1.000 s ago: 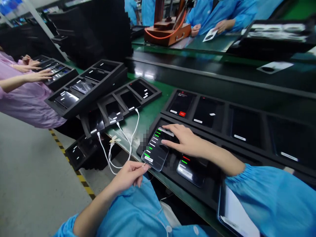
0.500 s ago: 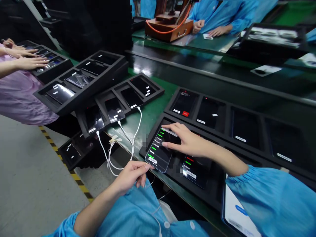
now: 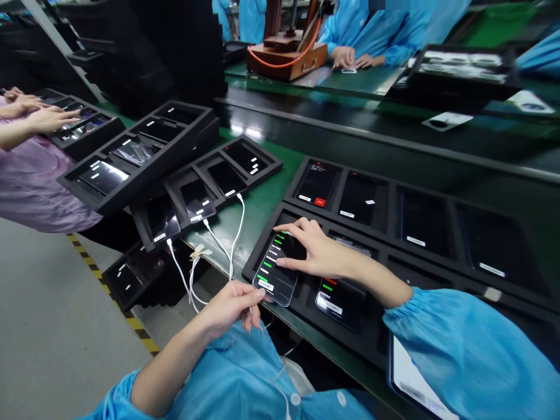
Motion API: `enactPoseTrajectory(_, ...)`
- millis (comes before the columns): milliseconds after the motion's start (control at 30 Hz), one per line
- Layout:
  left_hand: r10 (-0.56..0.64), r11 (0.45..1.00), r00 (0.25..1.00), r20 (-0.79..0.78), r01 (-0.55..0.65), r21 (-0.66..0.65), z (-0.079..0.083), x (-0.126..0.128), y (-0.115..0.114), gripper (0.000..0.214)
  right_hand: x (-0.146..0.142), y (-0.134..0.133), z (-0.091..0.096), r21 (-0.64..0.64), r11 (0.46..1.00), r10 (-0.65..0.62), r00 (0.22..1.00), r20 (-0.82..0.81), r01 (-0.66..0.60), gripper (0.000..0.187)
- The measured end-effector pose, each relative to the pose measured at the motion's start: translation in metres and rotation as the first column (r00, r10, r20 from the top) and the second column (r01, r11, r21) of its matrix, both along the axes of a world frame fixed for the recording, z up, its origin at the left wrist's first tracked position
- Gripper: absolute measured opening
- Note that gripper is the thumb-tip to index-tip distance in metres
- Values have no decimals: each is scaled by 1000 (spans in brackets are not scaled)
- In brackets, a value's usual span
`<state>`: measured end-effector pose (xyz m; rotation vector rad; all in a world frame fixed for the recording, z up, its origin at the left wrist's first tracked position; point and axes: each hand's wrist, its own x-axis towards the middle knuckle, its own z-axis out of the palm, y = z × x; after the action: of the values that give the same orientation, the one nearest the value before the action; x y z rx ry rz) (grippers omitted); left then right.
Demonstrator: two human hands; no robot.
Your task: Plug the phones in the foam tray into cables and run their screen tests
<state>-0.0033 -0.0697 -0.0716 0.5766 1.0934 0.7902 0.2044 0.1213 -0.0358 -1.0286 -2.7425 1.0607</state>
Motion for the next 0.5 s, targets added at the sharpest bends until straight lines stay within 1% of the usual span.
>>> enactPoseTrajectory(100, -4, 1000, 1000, -21, 5, 27, -2, 1, -1, 64, -1, 0, -2, 26, 1000, -1, 1000, 10, 0, 89)
enactPoseTrajectory(200, 17, 999, 999, -50, -15, 50, -4, 4, -1, 63, -3, 0, -4, 45, 999, -4, 1000, 10, 4, 91)
enactPoseTrajectory(267, 43, 997, 996, -76, -39, 64, -4, 6, -2, 65, -3, 2, -5, 32, 999, -29, 1000, -8, 29, 92)
enactPoseTrajectory(333, 65, 995, 993, -100, -57, 83, -2, 8, -2, 67, 1, 6, -3, -15, 998, -55, 997, -51, 54, 89)
enactPoseTrajectory(433, 73, 994, 990, -122, -62, 90, 3, 7, -5, 70, 16, 10, 10, -68, 995, -84, 986, -146, 75, 83)
enactPoseTrajectory(500, 80, 994, 988, -134, -68, 89, 6, 3, -7, 71, 37, 6, 25, -42, 993, -119, 973, -197, 113, 77)
